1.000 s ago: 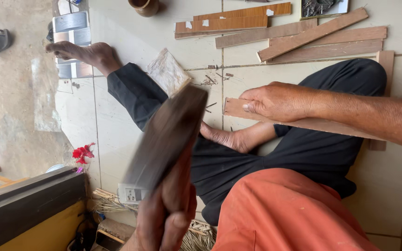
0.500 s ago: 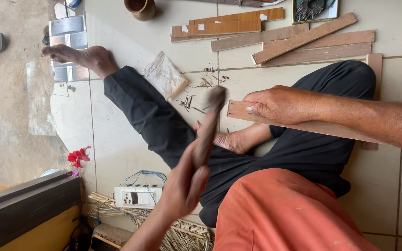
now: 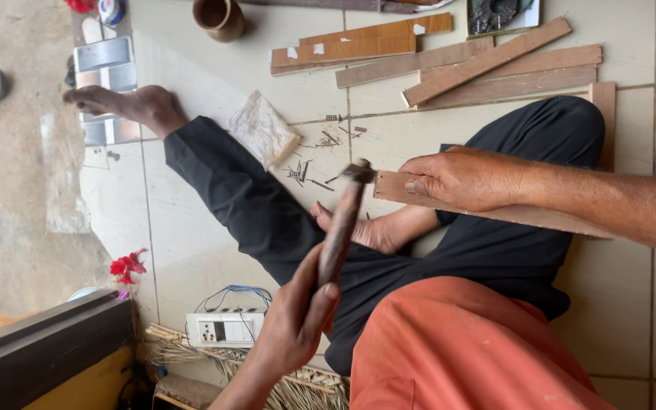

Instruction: The person sits on the floor and uses a hammer to drive nails into small wooden strips, joining them to form rectangular frames. The person repeatedly picks up nails, positions the wood pieces, and hammers them together, then sets the assembled frames aside.

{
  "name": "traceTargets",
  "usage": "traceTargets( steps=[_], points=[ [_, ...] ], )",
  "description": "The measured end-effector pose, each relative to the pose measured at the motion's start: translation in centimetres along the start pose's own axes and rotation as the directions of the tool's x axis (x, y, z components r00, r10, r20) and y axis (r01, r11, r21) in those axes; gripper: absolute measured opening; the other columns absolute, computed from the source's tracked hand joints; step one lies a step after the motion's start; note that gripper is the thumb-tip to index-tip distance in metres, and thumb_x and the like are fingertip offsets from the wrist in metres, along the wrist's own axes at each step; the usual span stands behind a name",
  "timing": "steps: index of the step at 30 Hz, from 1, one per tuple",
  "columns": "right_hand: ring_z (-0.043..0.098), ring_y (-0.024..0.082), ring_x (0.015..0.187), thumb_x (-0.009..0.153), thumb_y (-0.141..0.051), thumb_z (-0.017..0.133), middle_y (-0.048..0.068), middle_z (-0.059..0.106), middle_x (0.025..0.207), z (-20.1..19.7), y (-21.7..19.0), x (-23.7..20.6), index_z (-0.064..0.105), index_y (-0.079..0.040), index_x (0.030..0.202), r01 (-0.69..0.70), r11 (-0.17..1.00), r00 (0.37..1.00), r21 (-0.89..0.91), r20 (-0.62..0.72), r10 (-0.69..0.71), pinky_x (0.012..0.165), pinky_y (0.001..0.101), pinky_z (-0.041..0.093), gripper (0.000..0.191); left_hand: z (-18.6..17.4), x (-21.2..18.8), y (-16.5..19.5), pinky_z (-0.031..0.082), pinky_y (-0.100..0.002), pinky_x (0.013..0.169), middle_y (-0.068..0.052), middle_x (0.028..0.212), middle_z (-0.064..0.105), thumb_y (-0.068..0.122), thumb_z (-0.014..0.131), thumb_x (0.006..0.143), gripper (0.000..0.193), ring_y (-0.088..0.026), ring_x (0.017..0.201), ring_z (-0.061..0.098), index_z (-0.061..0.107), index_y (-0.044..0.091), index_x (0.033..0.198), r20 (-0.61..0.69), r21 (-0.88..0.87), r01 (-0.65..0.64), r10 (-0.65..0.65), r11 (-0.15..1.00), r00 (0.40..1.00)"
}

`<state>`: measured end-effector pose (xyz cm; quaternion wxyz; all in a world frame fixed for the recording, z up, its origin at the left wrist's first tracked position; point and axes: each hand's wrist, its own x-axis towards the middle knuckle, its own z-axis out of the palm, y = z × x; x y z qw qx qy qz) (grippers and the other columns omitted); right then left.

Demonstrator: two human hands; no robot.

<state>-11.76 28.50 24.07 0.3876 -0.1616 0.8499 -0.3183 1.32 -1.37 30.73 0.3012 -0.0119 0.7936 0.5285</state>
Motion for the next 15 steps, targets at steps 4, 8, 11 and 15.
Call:
traceTargets(
  steps=[4, 8, 11, 15],
  points=[
    [0.076, 0.032, 0.094, 0.097, -0.038, 0.051, 0.015, 0.078, 0.099, 0.5, 0.1, -0.4, 0.065, -0.018, 0.129, 0.026, 1.0, 1.0, 0.012, -0.016, -0.026, 0.084, 0.0457, 0.057, 0.039, 0.2, -1.3, -1.5, 0.053, -0.03, 0.067, -0.01, 0.092, 0.065, 0.022, 0.05, 0.107, 0.058, -0.015, 0.072, 0.062, 0.035, -0.006, 0.156, -0.08, 0.131, -0.377, 0.389, 0.917, 0.918],
    [0.075, 0.033, 0.093, 0.099, -0.039, 0.05, 0.015, 0.078, 0.1, 0.2, 0.5, -0.6, 0.063, -0.018, 0.131, 0.014, 1.0, 1.0, -0.008, -0.014, -0.014, 0.083, 0.0461, 0.057, 0.04, 0.9, -0.2, -1.2, 0.053, -0.034, 0.069, -0.012, 0.093, 0.066, 0.024, 0.05, 0.109, 0.054, -0.019, 0.074, 0.063, 0.037, -0.004, 0.153, -0.046, 0.222, -0.408, 0.428, 0.886, 0.903],
    [0.076, 0.031, 0.093, 0.099, -0.04, 0.051, 0.014, 0.078, 0.1, 0.1, 0.7, -0.5, 0.062, -0.018, 0.132, -0.018, 1.0, 1.0, 0.001, -0.006, 0.018, 0.083, 0.0452, 0.058, 0.041, 0.9, 0.0, 0.5, 0.049, -0.034, 0.059, -0.014, 0.076, 0.064, 0.025, 0.052, 0.102, 0.06, -0.02, 0.06, 0.059, 0.042, -0.004, 0.153, 0.019, 0.108, -0.042, 0.04, 0.993, 0.999],
    [0.077, 0.029, 0.092, 0.098, -0.041, 0.05, 0.013, 0.079, 0.099, 0.5, 0.8, -1.2, 0.064, -0.017, 0.129, 0.031, 0.998, 0.999, 0.054, -0.02, -0.03, 0.082, 0.0436, 0.059, 0.041, 1.3, -0.4, 1.7, 0.053, -0.034, 0.063, -0.011, 0.085, 0.066, 0.028, 0.05, 0.107, 0.057, -0.019, 0.068, 0.063, 0.038, -0.006, 0.151, -0.099, 0.08, -0.432, 0.438, 0.898, 0.893]
  ],
)
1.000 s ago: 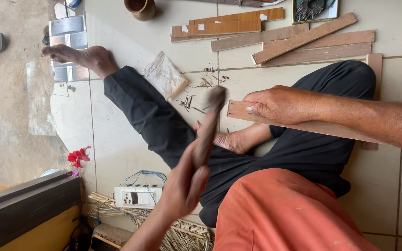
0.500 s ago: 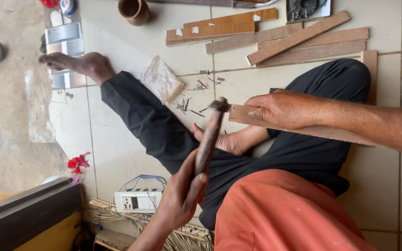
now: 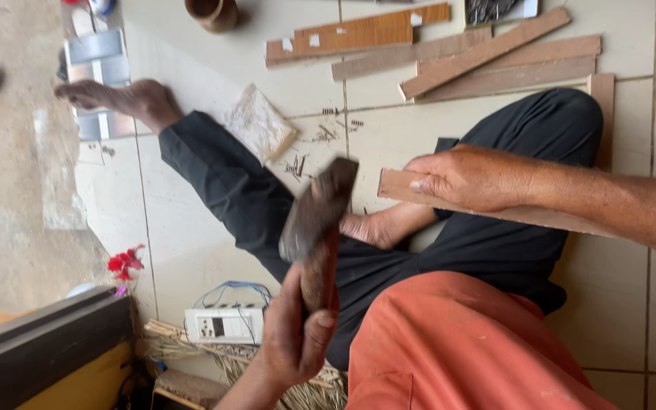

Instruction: The person sits on the floor and uses a hammer to drive nails into small wooden strips, joining them to form rectangular frames. The person repeatedly picks up nails, positions the wood pieces, and hammers them together, then sets the assembled frames aside.

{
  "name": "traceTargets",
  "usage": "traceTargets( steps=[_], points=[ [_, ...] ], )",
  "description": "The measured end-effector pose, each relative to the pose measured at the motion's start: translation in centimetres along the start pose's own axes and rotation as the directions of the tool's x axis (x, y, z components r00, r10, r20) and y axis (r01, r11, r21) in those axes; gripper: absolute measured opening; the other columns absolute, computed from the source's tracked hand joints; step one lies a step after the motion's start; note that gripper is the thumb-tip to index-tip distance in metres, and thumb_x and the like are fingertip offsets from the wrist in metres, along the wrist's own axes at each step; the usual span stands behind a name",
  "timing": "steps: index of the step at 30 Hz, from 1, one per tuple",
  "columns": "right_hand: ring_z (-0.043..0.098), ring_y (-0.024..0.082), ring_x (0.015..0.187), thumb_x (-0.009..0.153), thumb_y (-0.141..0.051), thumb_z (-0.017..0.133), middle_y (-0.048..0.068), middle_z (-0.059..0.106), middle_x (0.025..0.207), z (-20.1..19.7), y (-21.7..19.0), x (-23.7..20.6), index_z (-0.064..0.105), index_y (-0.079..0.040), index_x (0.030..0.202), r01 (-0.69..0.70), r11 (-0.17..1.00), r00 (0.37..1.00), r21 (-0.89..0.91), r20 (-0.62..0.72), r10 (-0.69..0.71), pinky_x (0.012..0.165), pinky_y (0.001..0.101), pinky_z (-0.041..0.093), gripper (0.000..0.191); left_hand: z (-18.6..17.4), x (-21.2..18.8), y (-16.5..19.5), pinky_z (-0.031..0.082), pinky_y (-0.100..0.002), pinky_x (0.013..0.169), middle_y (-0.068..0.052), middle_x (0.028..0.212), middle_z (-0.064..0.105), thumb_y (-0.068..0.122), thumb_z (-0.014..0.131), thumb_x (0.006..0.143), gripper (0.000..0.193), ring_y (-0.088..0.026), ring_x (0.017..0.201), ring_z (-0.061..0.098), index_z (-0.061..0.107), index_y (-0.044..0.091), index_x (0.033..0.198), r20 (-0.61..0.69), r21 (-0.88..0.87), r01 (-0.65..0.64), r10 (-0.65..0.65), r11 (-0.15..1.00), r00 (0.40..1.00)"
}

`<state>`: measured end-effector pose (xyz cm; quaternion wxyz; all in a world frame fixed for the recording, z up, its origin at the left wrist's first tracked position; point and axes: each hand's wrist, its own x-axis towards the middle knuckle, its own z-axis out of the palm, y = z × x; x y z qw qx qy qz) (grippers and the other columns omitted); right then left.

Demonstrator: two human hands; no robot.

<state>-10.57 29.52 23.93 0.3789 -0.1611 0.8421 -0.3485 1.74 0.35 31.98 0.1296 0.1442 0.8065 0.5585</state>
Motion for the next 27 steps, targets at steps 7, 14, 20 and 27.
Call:
traceTargets(
  steps=[7, 14, 20, 27],
  points=[
    [0.076, 0.031, 0.093, 0.101, -0.047, 0.05, 0.013, 0.078, 0.102, 0.2, 0.9, -0.5, 0.064, -0.018, 0.129, -0.074, 0.996, 0.997, -0.058, 0.034, 0.076, 0.082, 0.0447, 0.059, 0.043, 0.7, -0.6, -4.0, 0.053, -0.032, 0.063, -0.008, 0.089, 0.066, 0.035, 0.051, 0.11, 0.058, -0.015, 0.07, 0.063, 0.042, -0.004, 0.152, 0.083, 0.065, 0.08, -0.085, 0.995, 0.993],
    [0.075, 0.031, 0.096, 0.099, -0.045, 0.047, 0.013, 0.078, 0.104, -0.3, 3.2, -2.0, 0.062, -0.017, 0.135, 0.013, 0.998, 0.995, -0.058, -0.099, -0.018, 0.082, 0.0449, 0.058, 0.047, 2.9, -1.8, -5.3, 0.05, -0.026, 0.057, -0.006, 0.082, 0.064, 0.028, 0.052, 0.106, 0.058, -0.01, 0.063, 0.058, 0.041, -0.005, 0.152, 0.036, -0.197, 0.196, -0.192, 0.961, 0.981],
    [0.077, 0.029, 0.095, 0.1, -0.046, 0.05, 0.011, 0.079, 0.102, 0.2, 3.4, -3.0, 0.061, -0.021, 0.138, -0.073, 0.996, 0.997, -0.044, -0.042, 0.071, 0.083, 0.0437, 0.059, 0.046, 4.0, -3.2, -4.7, 0.058, -0.035, 0.074, -0.015, 0.101, 0.071, 0.024, 0.053, 0.112, 0.054, -0.023, 0.08, 0.071, 0.038, -0.007, 0.153, 0.11, 0.038, -0.04, 0.036, 0.998, 0.993],
    [0.075, 0.031, 0.094, 0.098, -0.038, 0.052, 0.012, 0.078, 0.104, 0.8, 2.5, -4.2, 0.062, -0.023, 0.139, -0.027, 1.0, 0.996, -0.015, -0.081, 0.026, 0.081, 0.0464, 0.058, 0.045, 4.7, -3.6, -3.9, 0.056, -0.034, 0.059, -0.012, 0.081, 0.069, 0.024, 0.052, 0.103, 0.06, -0.021, 0.063, 0.067, 0.039, -0.006, 0.153, 0.177, 0.08, 0.269, -0.279, 0.96, 0.944]
  ],
)
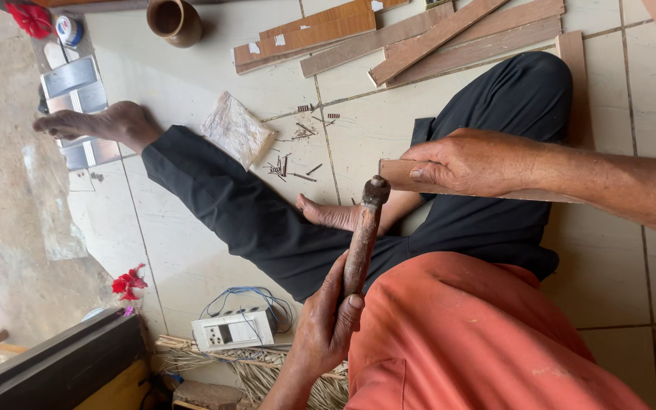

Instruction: The person sits on the floor and uses a hammer to drive nails into small wooden strips, joining them to form rectangular frames. The person repeatedly picks up nails, positions the wood pieces, and hammers them together, then sets the assembled frames aside.

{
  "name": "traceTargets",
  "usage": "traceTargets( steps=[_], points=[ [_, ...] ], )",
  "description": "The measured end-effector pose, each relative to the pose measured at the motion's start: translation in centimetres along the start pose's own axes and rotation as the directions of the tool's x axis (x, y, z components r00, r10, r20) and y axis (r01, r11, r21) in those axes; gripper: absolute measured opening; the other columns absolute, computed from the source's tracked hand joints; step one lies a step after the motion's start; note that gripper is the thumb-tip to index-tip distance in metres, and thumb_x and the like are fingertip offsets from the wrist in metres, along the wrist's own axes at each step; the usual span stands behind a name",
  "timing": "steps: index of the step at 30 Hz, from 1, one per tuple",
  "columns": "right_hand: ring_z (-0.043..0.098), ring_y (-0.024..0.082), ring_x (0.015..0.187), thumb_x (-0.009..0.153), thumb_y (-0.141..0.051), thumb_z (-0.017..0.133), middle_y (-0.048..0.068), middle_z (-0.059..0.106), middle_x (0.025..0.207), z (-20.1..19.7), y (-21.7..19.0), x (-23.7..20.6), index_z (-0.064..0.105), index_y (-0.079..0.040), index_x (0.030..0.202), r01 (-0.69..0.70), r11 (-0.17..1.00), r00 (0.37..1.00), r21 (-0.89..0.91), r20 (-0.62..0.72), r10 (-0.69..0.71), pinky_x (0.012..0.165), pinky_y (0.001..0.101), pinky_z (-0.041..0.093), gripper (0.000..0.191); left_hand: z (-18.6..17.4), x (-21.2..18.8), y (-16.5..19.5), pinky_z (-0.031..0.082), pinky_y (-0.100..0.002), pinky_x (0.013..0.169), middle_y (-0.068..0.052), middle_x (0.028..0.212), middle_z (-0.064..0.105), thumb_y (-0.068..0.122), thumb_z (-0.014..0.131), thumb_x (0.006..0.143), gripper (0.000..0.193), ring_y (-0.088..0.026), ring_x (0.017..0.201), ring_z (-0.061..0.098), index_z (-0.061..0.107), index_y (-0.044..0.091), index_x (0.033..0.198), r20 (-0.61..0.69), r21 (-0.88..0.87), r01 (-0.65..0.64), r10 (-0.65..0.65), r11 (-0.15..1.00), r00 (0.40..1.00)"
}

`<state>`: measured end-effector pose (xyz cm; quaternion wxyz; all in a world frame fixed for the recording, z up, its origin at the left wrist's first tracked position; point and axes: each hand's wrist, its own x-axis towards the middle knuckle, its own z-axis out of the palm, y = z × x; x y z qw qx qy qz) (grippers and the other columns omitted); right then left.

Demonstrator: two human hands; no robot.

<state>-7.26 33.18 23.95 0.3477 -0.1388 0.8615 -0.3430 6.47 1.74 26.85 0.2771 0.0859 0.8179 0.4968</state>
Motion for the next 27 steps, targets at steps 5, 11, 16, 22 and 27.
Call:
traceTargets(
  steps=[5, 11, 16, 22, 27],
  points=[
    [0.076, 0.031, 0.092, 0.101, -0.04, 0.054, 0.014, 0.078, 0.1, -0.1, -0.1, -0.4, 0.062, -0.024, 0.139, -0.018, 1.0, 1.0, 0.006, 0.006, 0.018, 0.081, 0.0465, 0.058, 0.042, 0.3, -2.3, -0.8, 0.055, -0.031, 0.061, -0.008, 0.089, 0.069, 0.02, 0.049, 0.106, 0.053, -0.014, 0.067, 0.066, 0.041, -0.006, 0.151, -0.055, -0.09, -0.155, 0.15, 0.984, 0.987],
    [0.076, 0.031, 0.091, 0.1, -0.039, 0.054, 0.015, 0.078, 0.1, 0.1, -0.1, -0.5, 0.063, -0.022, 0.136, 0.011, 1.0, 1.0, 0.005, -0.005, -0.011, 0.079, 0.0463, 0.059, 0.041, 0.7, -2.1, -2.1, 0.053, -0.03, 0.066, -0.008, 0.092, 0.07, 0.017, 0.05, 0.104, 0.049, -0.014, 0.075, 0.065, 0.05, -0.003, 0.149, -0.002, -0.112, 0.102, -0.103, 0.988, 0.995],
    [0.077, 0.03, 0.091, 0.101, -0.04, 0.054, 0.014, 0.079, 0.1, 0.2, 0.1, -0.8, 0.064, -0.02, 0.132, -0.048, 0.998, 0.999, 0.027, 0.019, 0.048, 0.079, 0.0461, 0.059, 0.038, 0.6, -2.6, 0.0, 0.053, -0.029, 0.062, -0.008, 0.081, 0.066, 0.024, 0.051, 0.105, 0.056, -0.014, 0.065, 0.063, 0.043, 0.0, 0.154, -0.082, -0.084, -0.131, 0.124, 0.988, 0.989],
    [0.077, 0.031, 0.091, 0.098, -0.036, 0.052, 0.015, 0.079, 0.1, 0.1, 0.1, -0.8, 0.065, -0.019, 0.131, 0.027, 0.998, 1.0, 0.053, -0.009, -0.026, 0.078, 0.0459, 0.058, 0.04, 0.7, -1.2, 1.0, 0.054, -0.033, 0.062, -0.01, 0.083, 0.068, 0.026, 0.05, 0.105, 0.056, -0.018, 0.066, 0.064, 0.041, -0.001, 0.154, -0.097, 0.016, -0.213, 0.214, 0.977, 0.972],
    [0.078, 0.031, 0.09, 0.101, -0.042, 0.055, 0.015, 0.079, 0.098, 0.1, -0.1, -0.6, 0.066, -0.02, 0.131, -0.036, 0.999, 0.999, -0.018, 0.038, 0.036, 0.079, 0.0455, 0.059, 0.039, 0.4, -2.2, 1.1, 0.054, -0.036, 0.06, -0.011, 0.084, 0.068, 0.025, 0.05, 0.105, 0.055, -0.02, 0.065, 0.063, 0.04, -0.001, 0.153, -0.104, -0.095, -0.17, 0.16, 0.981, 0.982]
  ],
)
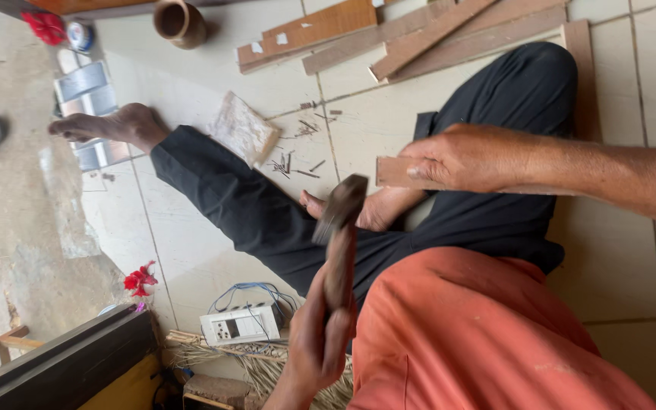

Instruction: The person sits on the floor and uses a hammer to drive nails into small wooden strips, joining them to form rectangular frames. The person repeatedly picks up nails, positions the wood pieces, and hammers them together, then sets the assembled frames aside.

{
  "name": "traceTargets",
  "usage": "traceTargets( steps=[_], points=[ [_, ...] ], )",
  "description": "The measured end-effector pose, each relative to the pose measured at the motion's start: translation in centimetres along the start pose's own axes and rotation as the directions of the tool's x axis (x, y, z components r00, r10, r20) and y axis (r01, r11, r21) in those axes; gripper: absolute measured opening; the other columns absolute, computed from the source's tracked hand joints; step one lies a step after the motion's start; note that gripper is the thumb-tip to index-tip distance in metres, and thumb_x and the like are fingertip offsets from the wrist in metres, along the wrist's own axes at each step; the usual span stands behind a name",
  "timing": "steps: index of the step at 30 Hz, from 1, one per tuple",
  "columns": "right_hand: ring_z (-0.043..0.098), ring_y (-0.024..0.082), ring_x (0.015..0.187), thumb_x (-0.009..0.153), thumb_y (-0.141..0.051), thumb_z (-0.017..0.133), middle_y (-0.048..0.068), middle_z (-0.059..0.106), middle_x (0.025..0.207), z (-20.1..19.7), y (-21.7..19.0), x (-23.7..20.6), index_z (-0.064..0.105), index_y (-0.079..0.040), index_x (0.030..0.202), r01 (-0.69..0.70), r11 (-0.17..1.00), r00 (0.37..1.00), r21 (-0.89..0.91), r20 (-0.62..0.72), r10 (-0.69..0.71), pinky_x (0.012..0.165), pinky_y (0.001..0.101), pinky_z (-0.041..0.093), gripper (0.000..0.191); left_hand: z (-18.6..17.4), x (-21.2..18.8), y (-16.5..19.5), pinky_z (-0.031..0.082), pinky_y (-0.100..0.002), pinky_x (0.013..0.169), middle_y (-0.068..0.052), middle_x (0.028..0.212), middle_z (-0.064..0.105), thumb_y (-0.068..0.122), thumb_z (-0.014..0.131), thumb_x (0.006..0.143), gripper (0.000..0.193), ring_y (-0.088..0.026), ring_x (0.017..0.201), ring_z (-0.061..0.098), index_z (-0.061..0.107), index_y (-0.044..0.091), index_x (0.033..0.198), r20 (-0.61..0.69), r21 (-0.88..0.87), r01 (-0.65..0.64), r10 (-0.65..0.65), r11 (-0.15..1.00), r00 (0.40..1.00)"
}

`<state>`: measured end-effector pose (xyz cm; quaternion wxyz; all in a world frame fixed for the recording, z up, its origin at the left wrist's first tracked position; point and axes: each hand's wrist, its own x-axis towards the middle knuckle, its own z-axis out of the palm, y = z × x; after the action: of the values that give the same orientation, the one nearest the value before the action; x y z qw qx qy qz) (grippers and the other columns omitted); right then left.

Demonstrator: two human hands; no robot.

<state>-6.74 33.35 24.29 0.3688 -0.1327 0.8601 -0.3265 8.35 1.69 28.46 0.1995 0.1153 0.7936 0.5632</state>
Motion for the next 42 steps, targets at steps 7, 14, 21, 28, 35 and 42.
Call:
traceTargets(
  steps=[7, 14, 21, 28, 35, 42],
  points=[
    [0.075, 0.032, 0.094, 0.1, -0.041, 0.056, 0.014, 0.078, 0.101, -0.1, -0.2, -0.4, 0.065, -0.023, 0.136, -0.026, 0.999, 1.0, 0.019, -0.011, 0.026, 0.08, 0.0471, 0.058, 0.042, 0.4, 0.3, -1.2, 0.052, -0.032, 0.06, -0.012, 0.083, 0.067, 0.017, 0.053, 0.105, 0.054, -0.02, 0.065, 0.064, 0.041, -0.009, 0.15, -0.023, 0.142, -0.083, 0.087, 0.986, 0.996],
    [0.078, 0.03, 0.094, 0.101, -0.04, 0.055, 0.014, 0.079, 0.102, -0.2, -0.2, -0.2, 0.064, -0.019, 0.133, -0.026, 1.0, 0.999, 0.004, -0.032, 0.026, 0.08, 0.045, 0.06, 0.04, -0.5, 0.5, 0.3, 0.057, -0.034, 0.066, -0.016, 0.094, 0.071, 0.014, 0.052, 0.105, 0.052, -0.023, 0.073, 0.07, 0.04, -0.01, 0.149, 0.012, 0.135, -0.273, 0.274, 0.953, 0.962],
    [0.076, 0.031, 0.094, 0.101, -0.042, 0.054, 0.014, 0.079, 0.102, 0.4, -0.1, -0.4, 0.064, -0.019, 0.133, 0.013, 1.0, 0.999, -0.021, -0.05, -0.014, 0.081, 0.0458, 0.059, 0.041, -0.6, 1.3, 1.5, 0.056, -0.036, 0.062, -0.015, 0.085, 0.07, 0.016, 0.05, 0.103, 0.056, -0.026, 0.065, 0.069, 0.037, -0.011, 0.15, 0.059, 0.049, -0.086, 0.083, 0.995, 0.995],
    [0.075, 0.03, 0.094, 0.098, -0.043, 0.054, 0.012, 0.077, 0.103, -0.1, -0.6, -0.4, 0.062, -0.023, 0.139, 0.019, 1.0, 0.999, -0.015, -0.041, -0.019, 0.079, 0.0475, 0.058, 0.046, -0.7, 1.6, 1.0, 0.056, -0.036, 0.066, -0.015, 0.087, 0.069, 0.023, 0.052, 0.109, 0.053, -0.024, 0.073, 0.07, 0.04, -0.008, 0.151, 0.067, 0.205, -0.055, 0.042, 0.977, 0.997],
    [0.076, 0.03, 0.09, 0.1, -0.043, 0.054, 0.012, 0.079, 0.099, 0.2, 0.1, -0.2, 0.065, -0.022, 0.135, 0.023, 1.0, 0.996, -0.003, -0.085, -0.024, 0.079, 0.0462, 0.059, 0.042, -0.4, 1.9, -1.9, 0.05, -0.033, 0.056, -0.009, 0.077, 0.061, 0.03, 0.052, 0.106, 0.058, -0.016, 0.061, 0.058, 0.042, 0.001, 0.155, 0.05, -0.197, 0.262, -0.257, 0.945, 0.965],
    [0.072, 0.019, 0.094, 0.099, -0.034, 0.054, 0.007, 0.076, 0.107, 0.2, 4.2, 0.9, 0.063, -0.013, 0.135, -0.07, 0.968, 0.986, 0.242, -0.132, 0.105, 0.081, 0.0359, 0.056, 0.042, 0.2, 5.8, -12.3, 0.056, -0.042, 0.071, -0.022, 0.095, 0.072, 0.03, 0.061, 0.094, 0.061, -0.034, 0.08, 0.073, 0.047, 0.003, 0.147, -0.253, 0.164, 0.288, -0.242, 0.943, 0.937]
  ],
)
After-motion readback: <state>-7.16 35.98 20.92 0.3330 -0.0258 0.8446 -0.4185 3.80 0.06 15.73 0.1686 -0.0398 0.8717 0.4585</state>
